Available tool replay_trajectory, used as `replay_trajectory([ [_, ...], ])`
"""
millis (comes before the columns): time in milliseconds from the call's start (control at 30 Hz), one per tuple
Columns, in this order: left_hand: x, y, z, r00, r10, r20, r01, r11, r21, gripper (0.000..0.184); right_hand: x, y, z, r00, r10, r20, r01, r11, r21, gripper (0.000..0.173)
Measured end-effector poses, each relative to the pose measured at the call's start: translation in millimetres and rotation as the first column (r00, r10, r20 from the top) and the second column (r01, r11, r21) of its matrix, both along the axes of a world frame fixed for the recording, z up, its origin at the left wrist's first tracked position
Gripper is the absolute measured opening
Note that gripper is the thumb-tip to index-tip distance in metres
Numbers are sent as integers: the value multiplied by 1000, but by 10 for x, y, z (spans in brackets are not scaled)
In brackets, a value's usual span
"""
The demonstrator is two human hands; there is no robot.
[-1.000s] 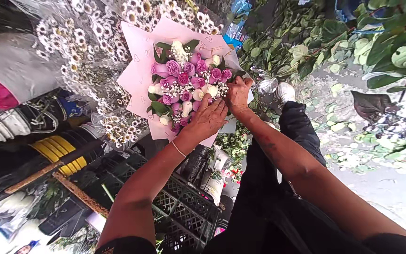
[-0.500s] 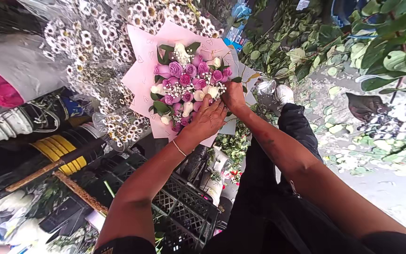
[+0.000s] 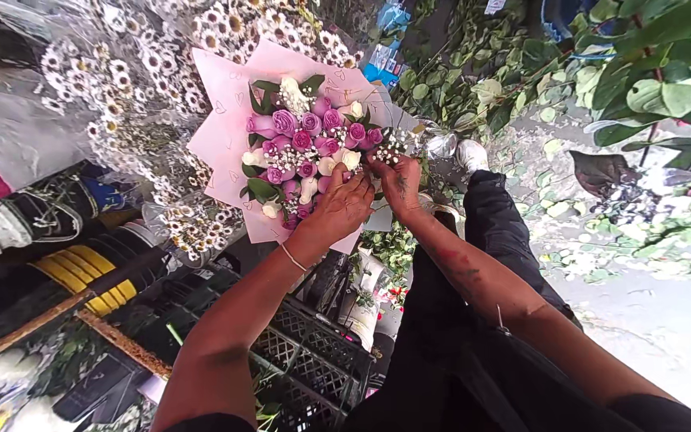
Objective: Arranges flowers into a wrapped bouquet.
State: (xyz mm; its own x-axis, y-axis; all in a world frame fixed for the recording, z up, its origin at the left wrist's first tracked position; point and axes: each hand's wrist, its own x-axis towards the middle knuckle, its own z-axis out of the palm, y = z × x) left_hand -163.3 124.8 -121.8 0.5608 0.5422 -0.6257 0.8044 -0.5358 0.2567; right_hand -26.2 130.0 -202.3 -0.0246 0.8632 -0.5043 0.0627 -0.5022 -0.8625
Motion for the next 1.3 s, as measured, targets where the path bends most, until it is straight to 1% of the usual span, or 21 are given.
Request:
replay_trajectory([
  [67,7,3,-1,1000,0,12,-1,1000,7,43,-113,21,-126,981,72,178,-88,993,82,14],
  [100,6,9,2,1000,-5,8,5,1000,8,43,-148,47,-188,967,130,220,-149,986,72,16],
  [167,4,26,34,1000,-13,-14,13,1000,-15,45,-200,93,-305,943,228,242,-243,969,33,17],
  [267,3,35,35,999,-21,-34,20,999,-33,46,-221,186,-380,854,418,310,-408,908,-101,23],
  [300,5,35,29,999,-21,-32,20,999,-30,47,-222,195,-410,834,448,322,-436,893,-112,24],
  [400,27,56,32,999,-18,-52,16,999,-43,48,-195,171,-481,837,438,328,-469,883,17,22],
  [467,48,65,51,998,0,-68,-5,997,-76,50,-147,191,-483,819,496,289,-536,841,75,21],
  [567,56,32,50,998,15,-56,-17,999,-46,51,-123,257,-528,736,618,276,-653,755,51,26],
  [700,60,32,60,997,10,-77,-11,1000,-13,51,-120,300,-510,701,664,260,-694,719,36,29],
  [767,69,35,63,997,16,-72,-17,1000,-7,51,-63,322,-482,692,692,204,-715,696,68,31],
  [800,82,40,70,997,25,-68,-26,1000,-5,51,-29,324,-475,709,687,158,-704,702,106,32],
  [867,129,57,98,997,47,-67,-47,999,-7,51,2,283,-543,780,624,45,-621,764,177,32],
  [900,165,61,116,995,61,-75,-62,998,-15,52,9,249,-573,811,585,-34,-572,803,166,32],
  [967,269,49,160,990,80,-113,-86,995,-47,54,4,193,-589,846,487,-217,-490,871,43,36],
  [1000,345,36,195,985,89,-145,-99,993,-59,55,4,176,-580,854,444,-271,-464,886,-12,39],
  [1033,435,16,240,978,96,-185,-108,993,-56,56,22,175,-550,862,436,-257,-459,888,-33,43],
  [1100,663,-36,387,957,109,-269,-119,993,-23,55,99,208,-390,868,478,-133,-489,870,-61,48],
  [1133,794,-41,488,947,125,-297,-140,990,-30,54,143,243,-281,862,505,-53,-508,859,-69,41],
  [1200,1030,-66,672,943,199,-266,-212,977,-24,48,193,276,-152,850,523,66,-524,852,-9,26],
  [1267,1217,-113,808,942,281,-183,-282,959,21,31,173,289,-123,845,526,95,-531,847,38,21],
  [1300,1304,-107,892,934,310,-175,-318,948,-18,26,154,317,-99,833,547,85,-550,835,14,20],
])
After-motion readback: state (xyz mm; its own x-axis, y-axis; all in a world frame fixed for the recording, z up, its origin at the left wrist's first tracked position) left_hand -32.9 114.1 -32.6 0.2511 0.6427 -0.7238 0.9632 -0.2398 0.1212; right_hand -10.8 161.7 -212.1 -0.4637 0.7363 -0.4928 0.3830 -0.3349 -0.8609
